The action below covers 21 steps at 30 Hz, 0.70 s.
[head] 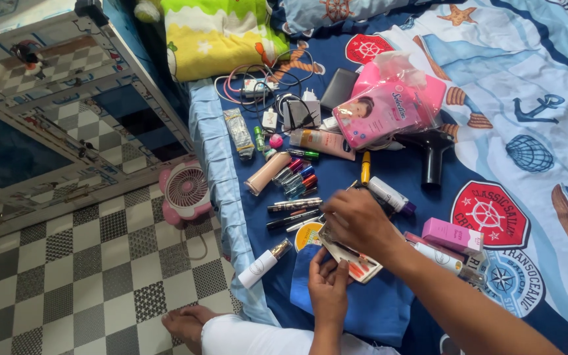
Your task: Organize various cosmetic and toiletry items on a bed and place them into a cabinet.
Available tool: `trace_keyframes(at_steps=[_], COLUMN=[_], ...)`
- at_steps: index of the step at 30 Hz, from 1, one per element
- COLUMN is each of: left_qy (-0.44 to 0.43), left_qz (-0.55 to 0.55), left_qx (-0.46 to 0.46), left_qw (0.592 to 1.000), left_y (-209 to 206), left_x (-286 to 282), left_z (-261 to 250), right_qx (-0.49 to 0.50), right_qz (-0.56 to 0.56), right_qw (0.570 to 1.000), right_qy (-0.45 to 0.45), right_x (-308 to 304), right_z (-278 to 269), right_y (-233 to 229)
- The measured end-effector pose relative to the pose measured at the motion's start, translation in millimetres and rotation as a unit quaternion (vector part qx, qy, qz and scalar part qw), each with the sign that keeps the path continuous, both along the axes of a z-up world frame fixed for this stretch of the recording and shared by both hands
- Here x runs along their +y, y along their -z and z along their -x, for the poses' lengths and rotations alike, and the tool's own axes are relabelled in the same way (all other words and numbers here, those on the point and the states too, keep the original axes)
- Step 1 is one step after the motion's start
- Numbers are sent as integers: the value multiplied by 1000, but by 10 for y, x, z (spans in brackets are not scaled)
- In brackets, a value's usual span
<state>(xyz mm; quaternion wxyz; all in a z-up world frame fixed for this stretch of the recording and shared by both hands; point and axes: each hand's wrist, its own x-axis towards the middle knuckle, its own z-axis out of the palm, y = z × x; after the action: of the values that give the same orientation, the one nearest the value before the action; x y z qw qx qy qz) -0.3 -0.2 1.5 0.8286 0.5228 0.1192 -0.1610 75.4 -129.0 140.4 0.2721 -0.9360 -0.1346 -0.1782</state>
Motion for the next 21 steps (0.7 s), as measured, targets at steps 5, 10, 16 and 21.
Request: trace_keyframes(at_steps=[5,10,16,21], left_qy=[1,-10,-4,9], left_qz=[-16,7,6,6], left_qx=[14,-6,10,9], left_qw=[1000,1000,1000,1000], left_y=[67,267,304,207], left_x=[-22,-15,-38,-23], left_z=[5,-8,-18,-21], right_qx=[15,100,105,114], right_qz=[101,309,321,262], right_qw=[981,913,897,908], right_qy=[-162,-246,-285,-306], right_x=[178,365,342,281], right_z=[-870,-1292,-1462,-1472], right_y=[469,764,1216,1087])
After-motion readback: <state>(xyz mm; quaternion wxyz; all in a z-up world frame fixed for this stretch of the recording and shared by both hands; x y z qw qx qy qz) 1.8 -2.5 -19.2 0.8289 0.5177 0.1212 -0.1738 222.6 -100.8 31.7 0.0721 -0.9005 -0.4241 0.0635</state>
